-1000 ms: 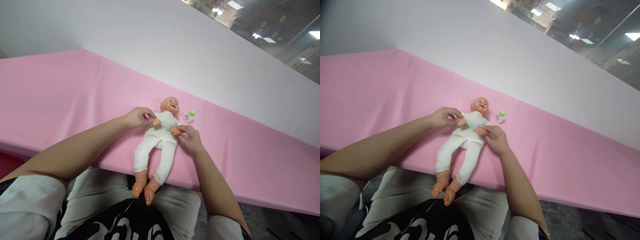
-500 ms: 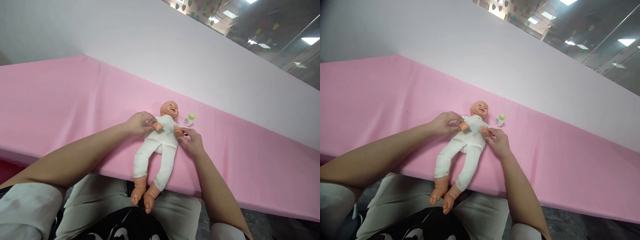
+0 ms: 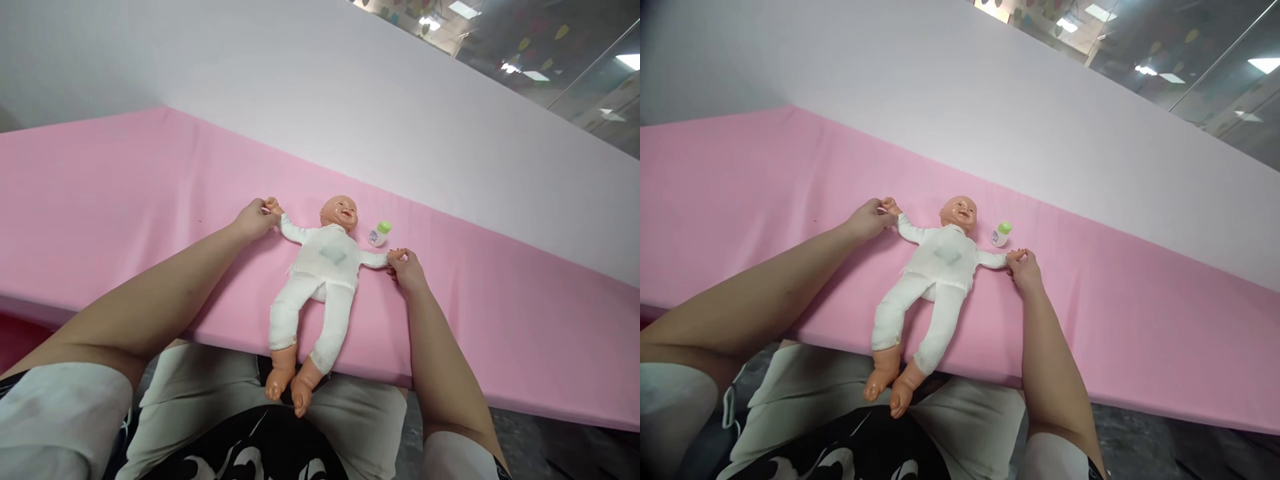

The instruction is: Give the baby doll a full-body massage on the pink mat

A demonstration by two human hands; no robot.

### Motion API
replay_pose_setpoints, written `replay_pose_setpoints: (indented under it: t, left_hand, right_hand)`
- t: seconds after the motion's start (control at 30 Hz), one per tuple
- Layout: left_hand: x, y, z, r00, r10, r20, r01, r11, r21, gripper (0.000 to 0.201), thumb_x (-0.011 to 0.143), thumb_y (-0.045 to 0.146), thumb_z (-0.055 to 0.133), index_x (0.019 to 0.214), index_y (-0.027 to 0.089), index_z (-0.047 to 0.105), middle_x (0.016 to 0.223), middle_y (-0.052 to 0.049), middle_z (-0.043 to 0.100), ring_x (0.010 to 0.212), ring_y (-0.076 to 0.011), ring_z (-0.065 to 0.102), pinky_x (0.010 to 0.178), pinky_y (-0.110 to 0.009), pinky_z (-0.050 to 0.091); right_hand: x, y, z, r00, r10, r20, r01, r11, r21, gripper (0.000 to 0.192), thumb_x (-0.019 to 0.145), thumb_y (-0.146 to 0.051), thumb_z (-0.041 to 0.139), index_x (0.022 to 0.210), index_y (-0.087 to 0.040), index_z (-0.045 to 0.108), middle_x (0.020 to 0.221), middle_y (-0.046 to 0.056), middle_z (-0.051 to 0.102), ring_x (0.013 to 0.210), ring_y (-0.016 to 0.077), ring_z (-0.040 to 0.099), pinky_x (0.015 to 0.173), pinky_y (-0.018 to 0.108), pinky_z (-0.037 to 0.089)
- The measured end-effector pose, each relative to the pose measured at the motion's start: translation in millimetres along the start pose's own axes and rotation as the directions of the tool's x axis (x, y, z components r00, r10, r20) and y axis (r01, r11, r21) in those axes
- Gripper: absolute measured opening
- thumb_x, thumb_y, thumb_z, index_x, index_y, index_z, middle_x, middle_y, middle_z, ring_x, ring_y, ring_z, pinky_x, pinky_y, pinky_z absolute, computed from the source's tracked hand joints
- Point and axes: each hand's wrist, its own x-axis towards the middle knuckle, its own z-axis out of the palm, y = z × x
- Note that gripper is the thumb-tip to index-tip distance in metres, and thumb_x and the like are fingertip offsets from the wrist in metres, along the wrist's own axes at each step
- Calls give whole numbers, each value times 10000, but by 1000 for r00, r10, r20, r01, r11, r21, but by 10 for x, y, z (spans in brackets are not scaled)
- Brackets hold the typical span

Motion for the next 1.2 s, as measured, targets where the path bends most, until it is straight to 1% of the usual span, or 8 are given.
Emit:
replay_pose_setpoints:
  t: [0.2,0.37,0.5,0.6,0.77,0.9,1.07,1.2]
  left_hand:
    - [-125,95,42,978,206,45,-196,966,-170,564,713,328,796,1225,226,582,985,-36,737,800,-202,700,714,-317,518]
    - [-456,310,101,888,427,172,-407,903,-140,510,693,370,836,1157,201,710,929,-27,729,674,-138,608,638,-273,467]
    - [-648,417,157,712,571,408,-608,792,-48,341,756,359,805,1069,225,798,907,-24,737,697,-142,612,653,-269,480]
    - [-670,427,183,563,666,490,-732,677,-79,274,820,300,745,1078,229,805,1066,-47,759,831,-161,672,727,-266,518]
    - [-621,384,197,485,694,533,-795,604,-63,229,864,275,702,1063,218,801,1141,-66,763,926,-174,705,801,-270,540]
    - [-631,386,191,536,667,517,-773,634,-17,276,845,330,726,1094,233,794,1092,-47,761,886,-172,692,771,-267,528]
    - [-579,353,164,834,481,270,-503,864,14,443,785,421,774,1180,221,759,882,-9,732,692,-143,629,678,-267,496]
    - [-408,273,124,927,363,99,-348,927,-140,539,780,363,753,1293,229,651,1083,-45,739,784,-167,677,726,-294,537]
  right_hand:
    - [-100,-125,84,981,-175,-87,182,980,85,825,802,-513,834,1464,-222,437,1076,86,782,845,220,761,730,356,633]
    - [-391,-363,228,871,-457,-179,474,878,65,653,803,-446,859,1337,-230,552,1108,77,773,982,223,749,921,414,622]
    - [-616,-481,376,780,-625,25,625,776,-89,419,834,-377,819,1225,-280,704,1186,55,766,997,232,738,888,409,635]
    - [-706,-516,458,636,-727,259,771,616,-162,291,875,-313,781,1165,-301,774,1180,49,783,1078,253,720,979,456,608]
    - [-715,-503,500,545,-748,379,835,522,-173,244,901,-238,762,1125,-319,817,1211,39,786,1137,251,692,1038,479,579]
    - [-694,-484,496,588,-731,346,805,569,-168,252,907,-295,765,1152,-335,808,1197,30,794,1137,255,696,1062,494,564]
    - [-575,-437,438,828,-556,68,559,827,-52,469,858,-431,802,1290,-272,717,1218,74,775,1070,246,739,926,432,622]
    - [-389,-364,269,898,-433,-81,440,892,105,660,865,-505,796,1422,-229,577,1124,83,782,1041,227,754,914,401,627]
